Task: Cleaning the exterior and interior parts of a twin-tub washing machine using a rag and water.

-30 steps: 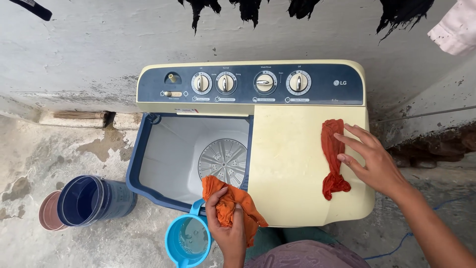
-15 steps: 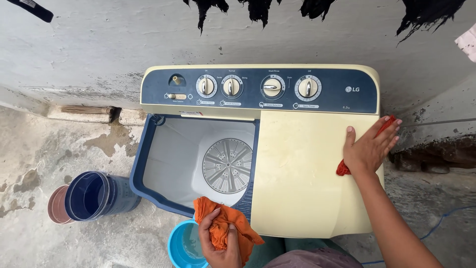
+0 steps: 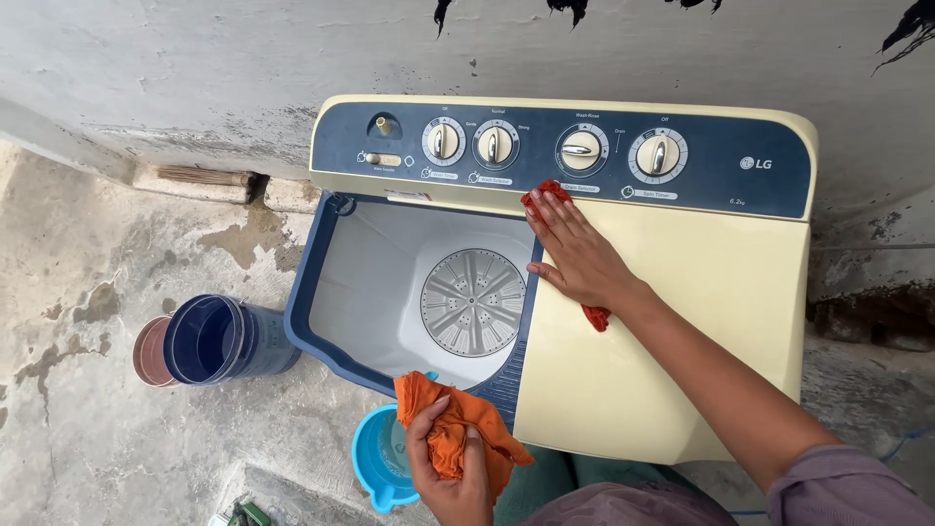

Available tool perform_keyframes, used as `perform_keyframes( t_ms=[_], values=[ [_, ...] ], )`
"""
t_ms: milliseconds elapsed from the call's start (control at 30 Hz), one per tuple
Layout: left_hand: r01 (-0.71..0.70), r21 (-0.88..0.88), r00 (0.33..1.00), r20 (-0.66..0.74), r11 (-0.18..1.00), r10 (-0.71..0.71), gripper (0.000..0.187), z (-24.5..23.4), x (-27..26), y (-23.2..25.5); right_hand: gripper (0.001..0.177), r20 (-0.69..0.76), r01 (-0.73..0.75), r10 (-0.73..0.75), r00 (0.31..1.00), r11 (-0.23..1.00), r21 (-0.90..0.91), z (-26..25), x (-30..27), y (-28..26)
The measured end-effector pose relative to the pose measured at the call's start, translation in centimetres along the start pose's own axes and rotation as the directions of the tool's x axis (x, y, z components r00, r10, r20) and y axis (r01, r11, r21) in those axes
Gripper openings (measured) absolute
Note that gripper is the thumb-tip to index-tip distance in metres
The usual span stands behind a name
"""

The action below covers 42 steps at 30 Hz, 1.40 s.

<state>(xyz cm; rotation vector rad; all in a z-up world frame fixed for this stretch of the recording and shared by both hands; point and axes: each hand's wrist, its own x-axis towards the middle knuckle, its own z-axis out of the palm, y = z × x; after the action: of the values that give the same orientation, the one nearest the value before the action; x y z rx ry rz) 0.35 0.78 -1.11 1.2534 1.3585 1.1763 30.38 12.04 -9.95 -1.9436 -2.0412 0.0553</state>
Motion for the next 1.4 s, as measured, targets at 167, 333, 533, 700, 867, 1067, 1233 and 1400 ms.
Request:
perform_keyframes(
  t_ms=[167, 333, 533, 700, 867, 1067, 1233, 1400],
  values=[
    [-0.014, 0.042, 0.999, -0.046, 0.999, 0.015, 0.043, -1.1, -1.2, -0.7, 0.083, 0.108, 0.233, -0.24, 0.965, 0.969, 0.078, -0.8, -6.3, -5.0],
    [-0.036, 0.048, 0.999, -0.037, 0.998, 0.038, 0.042, -0.8, -1.2, -0.3, 0.086, 0.145, 0.456, -0.49, 0.859, 0.863, 0.215, -0.4, -14.0, -10.5],
    [-0.093, 0.068, 0.995, 0.04, 0.993, 0.091, 0.042, 0.8, -1.5, 1.7, 0.085, 0.032, 0.224, -0.227, 0.973, 0.972, 0.072, -0.8, -8.2, -5.3],
    [-0.112, 0.036, 0.978, 0.18, 0.993, 0.104, 0.042, 2.7, -2.2, 2.6, 0.078, 0.027, -0.177, 0.182, 0.983, 0.975, -0.133, -3.4, -6.2, 2.2],
    [-0.114, -0.001, 0.974, 0.199, 0.993, 0.112, 0.043, 3.1, -2.5, 2.1, 0.081, -0.129, -0.413, 0.407, 0.904, 0.911, -0.016, -5.2, -15.5, 1.9],
    [-0.049, -0.051, 0.975, 0.215, 0.997, 0.059, 0.041, 4.2, -2.9, 1.7, 0.09, -0.054, -0.195, 0.197, 0.979, 0.98, 0.041, -3.5, -14.2, -5.0],
    [-0.033, -0.073, 0.957, 0.287, 0.997, 0.053, 0.042, 5.8, -2.5, 2.2, 0.092, -0.05, -0.124, 0.126, 0.991, 0.991, 0.042, -2.9, -7.7, -1.8],
    [-0.124, -0.036, 0.931, 0.342, 0.992, 0.129, 0.041, 7.1, -2.6, 2.9, 0.083, -0.07, -0.285, 0.277, 0.958, 0.948, -0.145, -5.2, -10.2, 3.8]
  ],
)
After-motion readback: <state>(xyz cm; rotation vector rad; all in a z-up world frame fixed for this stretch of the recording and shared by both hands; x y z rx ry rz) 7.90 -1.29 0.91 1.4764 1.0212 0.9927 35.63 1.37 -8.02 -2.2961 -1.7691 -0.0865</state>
